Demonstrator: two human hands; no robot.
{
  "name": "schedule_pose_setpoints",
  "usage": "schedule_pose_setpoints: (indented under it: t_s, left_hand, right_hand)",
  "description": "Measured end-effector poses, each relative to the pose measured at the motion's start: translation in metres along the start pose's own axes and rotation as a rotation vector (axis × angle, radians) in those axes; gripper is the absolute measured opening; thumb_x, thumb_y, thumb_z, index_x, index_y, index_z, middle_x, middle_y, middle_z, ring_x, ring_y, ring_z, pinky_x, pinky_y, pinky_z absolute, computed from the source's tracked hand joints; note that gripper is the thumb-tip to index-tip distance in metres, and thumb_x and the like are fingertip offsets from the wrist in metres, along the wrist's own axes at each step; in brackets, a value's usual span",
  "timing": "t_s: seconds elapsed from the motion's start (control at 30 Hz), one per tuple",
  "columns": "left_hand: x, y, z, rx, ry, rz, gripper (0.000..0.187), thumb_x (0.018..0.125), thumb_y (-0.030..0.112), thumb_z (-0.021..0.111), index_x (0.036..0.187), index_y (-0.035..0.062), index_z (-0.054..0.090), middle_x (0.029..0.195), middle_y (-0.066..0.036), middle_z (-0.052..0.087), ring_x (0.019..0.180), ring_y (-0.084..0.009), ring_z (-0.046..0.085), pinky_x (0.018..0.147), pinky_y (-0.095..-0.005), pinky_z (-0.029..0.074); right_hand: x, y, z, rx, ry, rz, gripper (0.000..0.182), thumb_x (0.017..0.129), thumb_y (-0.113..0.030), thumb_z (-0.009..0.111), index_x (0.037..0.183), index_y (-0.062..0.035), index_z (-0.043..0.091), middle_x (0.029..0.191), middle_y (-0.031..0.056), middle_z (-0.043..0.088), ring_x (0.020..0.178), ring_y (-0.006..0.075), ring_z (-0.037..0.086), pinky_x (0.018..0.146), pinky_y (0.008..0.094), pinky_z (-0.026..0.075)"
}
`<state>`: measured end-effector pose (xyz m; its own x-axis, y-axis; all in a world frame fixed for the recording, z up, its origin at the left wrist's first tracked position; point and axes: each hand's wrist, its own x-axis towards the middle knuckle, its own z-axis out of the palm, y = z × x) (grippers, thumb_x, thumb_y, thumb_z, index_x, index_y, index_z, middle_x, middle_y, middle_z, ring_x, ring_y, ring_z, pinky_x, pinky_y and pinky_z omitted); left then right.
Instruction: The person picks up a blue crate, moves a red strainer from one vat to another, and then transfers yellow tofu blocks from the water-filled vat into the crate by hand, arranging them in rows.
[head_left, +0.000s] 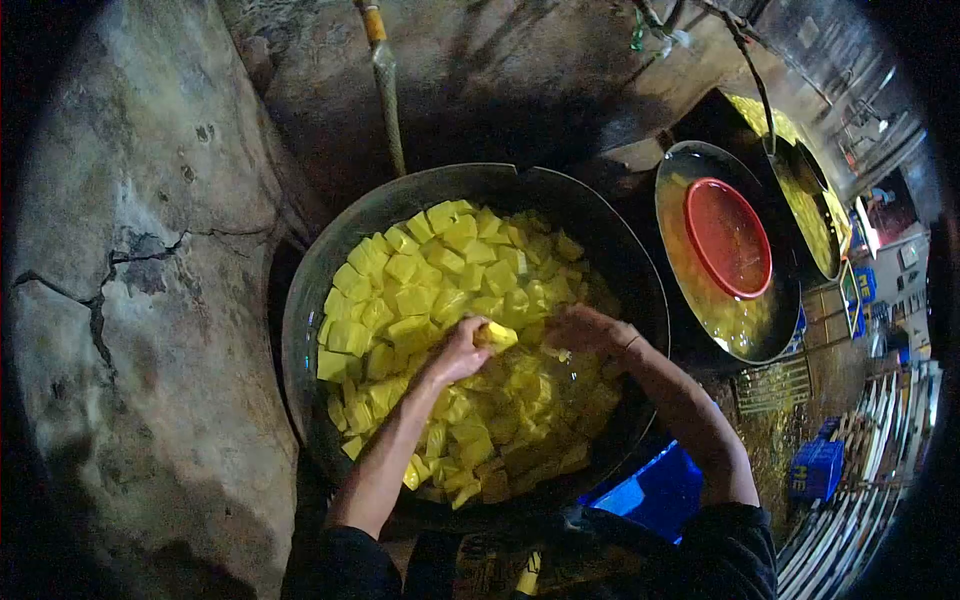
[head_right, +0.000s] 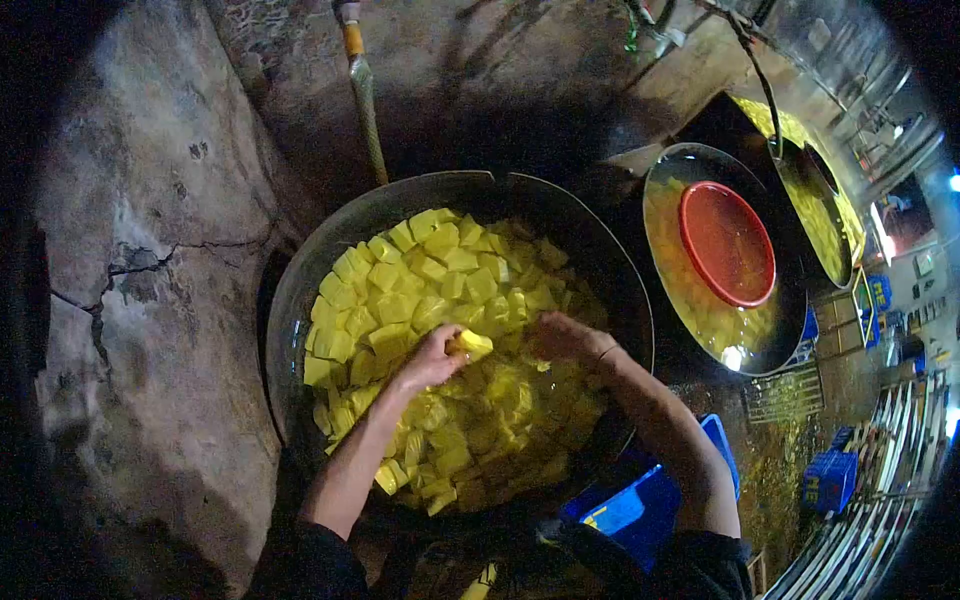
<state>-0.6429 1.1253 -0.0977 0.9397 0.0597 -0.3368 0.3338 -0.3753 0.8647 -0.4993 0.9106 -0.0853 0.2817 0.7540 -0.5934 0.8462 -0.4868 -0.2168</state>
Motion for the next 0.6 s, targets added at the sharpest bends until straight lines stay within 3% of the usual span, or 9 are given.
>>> schedule_pose_setpoints:
  t_s: [0.1, 0.13, 0.17, 0.23, 0.3, 0.37, 0.43, 0.53, 0.6]
  left_hand:
    - [0.025, -0.007, -0.021, -0.077, -0.006, -0.012, 0.049, 0.079, 0.016, 0.066, 0.120, 0.0004, 0.044, 0.118, -0.020, 0.049, 0.104, -0.0282, 0.052, 0.091, -0.0384, 0.044]
    - [0.033, -0.011, -0.021, -0.070, 0.074, 0.021, 0.050, 0.078, 0.016, 0.067, 0.120, 0.0004, 0.044, 0.116, -0.020, 0.051, 0.102, -0.0283, 0.053, 0.089, -0.0374, 0.044]
    - [0.039, -0.006, -0.023, -0.063, 0.154, 0.055, 0.051, 0.077, 0.016, 0.068, 0.119, 0.0004, 0.044, 0.113, -0.020, 0.052, 0.101, -0.0284, 0.054, 0.087, -0.0364, 0.044]
    - [0.064, -0.018, -0.013, -0.021, 0.186, 0.042, 0.048, 0.075, 0.017, 0.069, 0.114, -0.0008, 0.047, 0.104, -0.020, 0.056, 0.093, -0.0293, 0.056, 0.081, -0.0357, 0.045]
    - [0.086, -0.036, 0.007, 0.081, 0.358, 0.002, 0.039, 0.078, 0.017, 0.064, 0.108, -0.0016, 0.049, 0.097, -0.017, 0.056, 0.087, -0.0283, 0.055, 0.076, -0.0365, 0.045]
    - [0.107, -0.060, 0.025, 0.279, 0.504, 0.023, 0.035, 0.080, 0.020, 0.060, 0.104, -0.0029, 0.049, 0.092, -0.016, 0.055, 0.084, -0.0283, 0.053, 0.075, -0.0378, 0.044]
    - [0.117, -0.059, 0.021, 0.382, 0.422, 0.021, 0.039, 0.083, 0.026, 0.056, 0.107, -0.0032, 0.049, 0.098, -0.019, 0.054, 0.089, -0.0300, 0.053, 0.074, -0.0388, 0.045]
    - [0.125, -0.059, 0.015, 0.532, 0.295, 0.016, 0.046, 0.086, 0.035, 0.049, 0.111, -0.0035, 0.049, 0.107, -0.024, 0.053, 0.096, -0.0325, 0.053, 0.073, -0.0402, 0.046]
    - [0.153, -0.102, 0.023, 0.593, 0.074, -0.052, 0.056, 0.087, 0.040, 0.046, 0.121, -0.0046, 0.041, 0.121, -0.027, 0.044, 0.107, -0.0344, 0.047, 0.081, -0.0413, 0.042]
  right_hand:
    - [0.005, 0.018, -0.041, 0.519, 0.311, -0.075, 0.038, 0.080, -0.027, 0.062, 0.115, -0.0123, 0.054, 0.114, 0.0078, 0.057, 0.103, 0.0188, 0.054, 0.083, 0.0356, 0.044]
    - [0.017, 0.023, -0.036, 1.313, 0.500, -0.304, 0.037, 0.080, -0.026, 0.062, 0.113, -0.0119, 0.056, 0.112, 0.0078, 0.058, 0.099, 0.0183, 0.057, 0.080, 0.0352, 0.046]
    - [0.029, 0.016, -0.041, 1.563, 0.661, -0.396, 0.036, 0.079, -0.026, 0.062, 0.111, -0.0115, 0.057, 0.110, 0.0077, 0.060, 0.096, 0.0177, 0.059, 0.077, 0.0349, 0.047]
    - [0.047, 0.014, -0.098, 0.621, 0.585, 0.020, 0.031, 0.079, -0.028, 0.060, 0.103, -0.0079, 0.062, 0.089, 0.0132, 0.065, 0.082, 0.0254, 0.064, 0.069, 0.0383, 0.049]
    - [0.080, 0.008, -0.111, 0.435, 0.738, 0.267, 0.033, 0.077, -0.027, 0.062, 0.100, -0.0024, 0.060, 0.080, 0.0158, 0.065, 0.074, 0.0321, 0.063, 0.065, 0.0415, 0.049]
    - [0.131, 0.027, -0.098, 0.502, 0.741, 0.319, 0.031, 0.076, -0.026, 0.063, 0.095, -0.0017, 0.059, 0.082, 0.0167, 0.064, 0.076, 0.0326, 0.063, 0.064, 0.0417, 0.049]
    - [0.149, 0.011, -0.098, 0.305, 0.882, 0.454, 0.027, 0.075, -0.026, 0.063, 0.084, -0.0014, 0.057, 0.089, 0.0173, 0.062, 0.083, 0.0331, 0.060, 0.065, 0.0431, 0.048]
    - [0.181, 0.021, -0.084, 0.244, 0.873, 0.377, 0.038, 0.072, -0.033, 0.065, 0.092, -0.0001, 0.060, 0.095, 0.0240, 0.059, 0.090, 0.0396, 0.057, 0.075, 0.0454, 0.047]
    - [0.189, 0.028, -0.080, 0.556, 0.799, 0.430, 0.039, 0.073, -0.034, 0.065, 0.094, -0.0011, 0.060, 0.094, 0.0217, 0.061, 0.088, 0.0371, 0.059, 0.075, 0.0447, 0.047]
